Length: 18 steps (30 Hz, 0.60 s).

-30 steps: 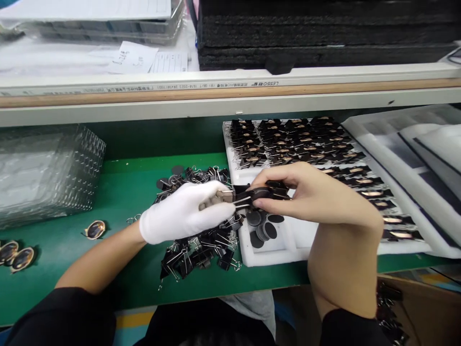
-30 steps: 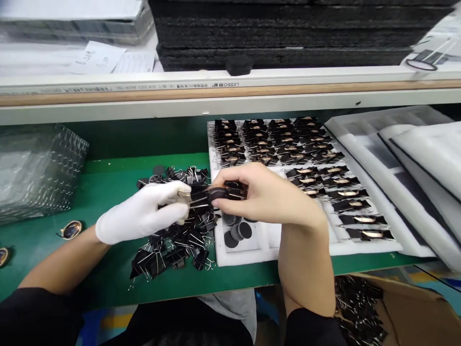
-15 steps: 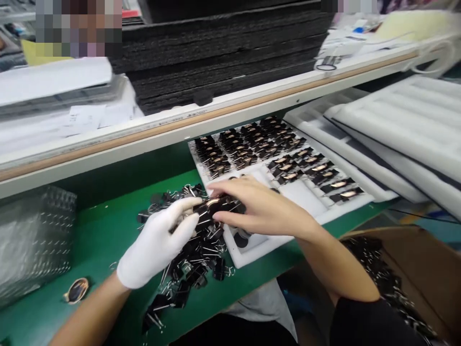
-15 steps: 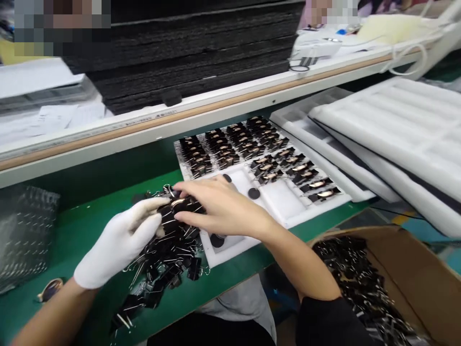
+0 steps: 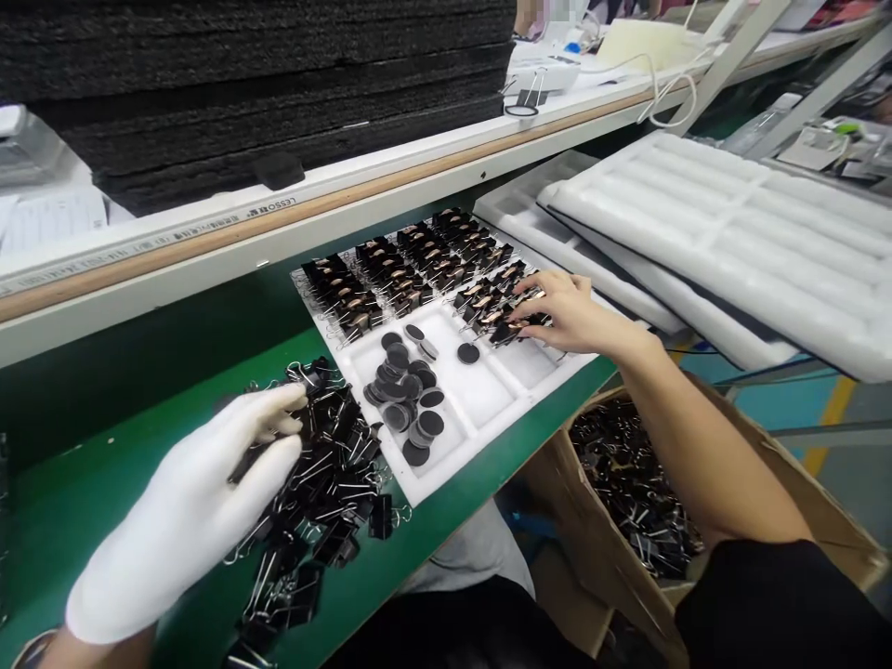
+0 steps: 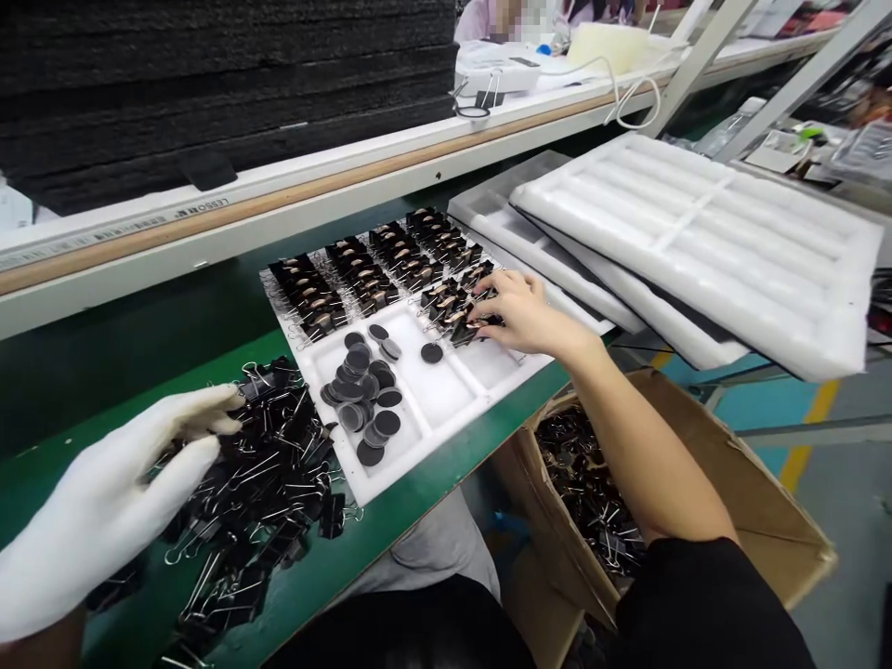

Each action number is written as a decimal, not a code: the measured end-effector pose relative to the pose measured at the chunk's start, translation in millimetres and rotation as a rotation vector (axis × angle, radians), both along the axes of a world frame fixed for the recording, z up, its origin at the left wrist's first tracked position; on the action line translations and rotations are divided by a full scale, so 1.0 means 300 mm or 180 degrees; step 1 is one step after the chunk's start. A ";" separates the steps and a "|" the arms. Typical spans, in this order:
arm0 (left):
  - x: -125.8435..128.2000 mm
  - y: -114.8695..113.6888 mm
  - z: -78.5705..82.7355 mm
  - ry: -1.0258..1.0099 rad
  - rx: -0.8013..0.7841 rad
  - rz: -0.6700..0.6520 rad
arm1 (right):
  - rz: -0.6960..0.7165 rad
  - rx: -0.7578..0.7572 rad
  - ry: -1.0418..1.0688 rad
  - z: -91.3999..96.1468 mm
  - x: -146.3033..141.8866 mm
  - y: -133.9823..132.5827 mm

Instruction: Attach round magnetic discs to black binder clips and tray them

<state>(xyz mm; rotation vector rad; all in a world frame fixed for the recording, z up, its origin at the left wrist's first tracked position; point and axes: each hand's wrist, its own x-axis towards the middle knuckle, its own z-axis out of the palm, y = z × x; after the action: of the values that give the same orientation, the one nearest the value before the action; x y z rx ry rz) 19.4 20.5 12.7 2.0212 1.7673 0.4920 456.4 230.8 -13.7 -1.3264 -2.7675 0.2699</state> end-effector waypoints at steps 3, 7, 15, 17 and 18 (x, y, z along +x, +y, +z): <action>0.001 0.009 0.005 0.0068 0.0006 -0.0097 | 0.0174 0.0307 -0.0305 -0.070 0.023 -0.009; 0.001 0.010 0.002 0.0119 0.0063 -0.0211 | 0.0408 0.0986 -0.0658 -0.095 -0.002 -0.045; 0.008 0.001 0.002 0.0177 0.0058 -0.0351 | 0.0669 0.0776 -0.0558 -0.099 0.002 -0.030; 0.007 -0.002 0.002 0.0157 0.0057 -0.0384 | 0.0470 0.0604 -0.0337 -0.115 0.022 -0.021; 0.004 -0.004 0.002 0.0148 0.0061 -0.0390 | 0.0335 0.0573 -0.0245 -0.121 0.035 -0.018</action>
<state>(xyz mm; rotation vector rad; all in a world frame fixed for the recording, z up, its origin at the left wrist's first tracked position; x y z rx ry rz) 20.7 19.3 13.3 2.1550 1.6583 0.4284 466.9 225.3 -49.9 -1.1752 -2.8491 -0.0265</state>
